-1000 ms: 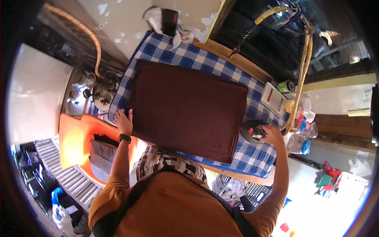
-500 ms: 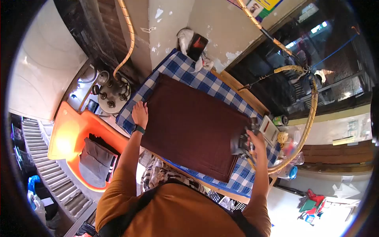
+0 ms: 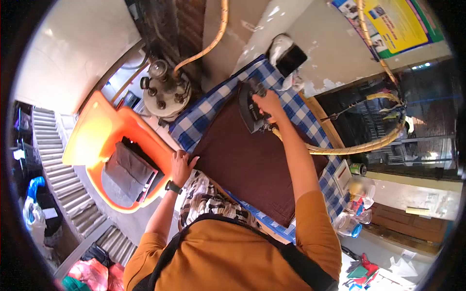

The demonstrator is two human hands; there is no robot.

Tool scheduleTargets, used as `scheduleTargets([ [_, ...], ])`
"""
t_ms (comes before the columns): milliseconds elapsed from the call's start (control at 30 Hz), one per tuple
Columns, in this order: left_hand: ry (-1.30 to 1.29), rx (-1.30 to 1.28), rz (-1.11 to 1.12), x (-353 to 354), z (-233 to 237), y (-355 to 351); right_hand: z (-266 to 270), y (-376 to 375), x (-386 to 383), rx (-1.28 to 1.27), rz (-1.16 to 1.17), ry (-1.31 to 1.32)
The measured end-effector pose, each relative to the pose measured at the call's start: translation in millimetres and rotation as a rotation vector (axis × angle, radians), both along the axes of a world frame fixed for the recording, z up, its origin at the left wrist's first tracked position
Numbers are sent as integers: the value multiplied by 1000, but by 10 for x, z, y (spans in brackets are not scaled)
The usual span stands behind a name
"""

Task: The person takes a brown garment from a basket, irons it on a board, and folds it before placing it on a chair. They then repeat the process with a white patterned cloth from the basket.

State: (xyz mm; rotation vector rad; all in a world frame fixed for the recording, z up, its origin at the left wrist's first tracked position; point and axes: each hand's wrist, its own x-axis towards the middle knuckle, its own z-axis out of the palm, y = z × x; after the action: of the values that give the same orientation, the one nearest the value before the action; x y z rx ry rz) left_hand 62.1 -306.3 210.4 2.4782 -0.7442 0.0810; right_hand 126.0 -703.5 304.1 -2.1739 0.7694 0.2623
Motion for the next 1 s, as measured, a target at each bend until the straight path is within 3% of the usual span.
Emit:
scheduleTargets([
  [33,11,9,11,-23,-54,108,26,4,69,52,-3,31],
  [100,725,-301,232,-46,-136,238,69,156,70,39,24,43],
  [167,815,-623,252,-84,-140,274,78,462,-98,159,0,15],
  [267,856,-740,359,-100,-171,307,291,1221,-465,95,235,79],
  [300,883,-738,412,-90,-265,339,192,1521,-656,-187,360,-63],
  [367,780,-698,449,-36,-206,333,149,1925,-944,-33,501,25],
  [433,564,-424,453,-6,19,282,160,2054,-1134,-4,484,34],
  [500,564,-408,509,-1,-168,316,271,1971,-1280,10,443,9],
  [567,565,-605,507,-37,-382,278,308,1608,-1433,-65,281,-30],
  [633,834,-824,528,-119,-354,195,743,1143,-1492,188,143,170],
  [667,867,-964,540,-158,-498,139,666,890,-1550,146,67,139],
  [700,914,-935,566,-191,-580,97,521,654,-1629,102,-10,106],
  [767,1179,-1119,629,-280,-581,6,248,211,-1787,36,-4,60],
  [900,1085,-1292,552,-341,-864,72,364,237,-2123,162,91,116],
  [967,827,-1403,613,-320,-932,31,441,650,-2366,154,175,150],
  [1000,807,-1348,716,-320,-732,-52,455,890,-2476,109,247,178],
])
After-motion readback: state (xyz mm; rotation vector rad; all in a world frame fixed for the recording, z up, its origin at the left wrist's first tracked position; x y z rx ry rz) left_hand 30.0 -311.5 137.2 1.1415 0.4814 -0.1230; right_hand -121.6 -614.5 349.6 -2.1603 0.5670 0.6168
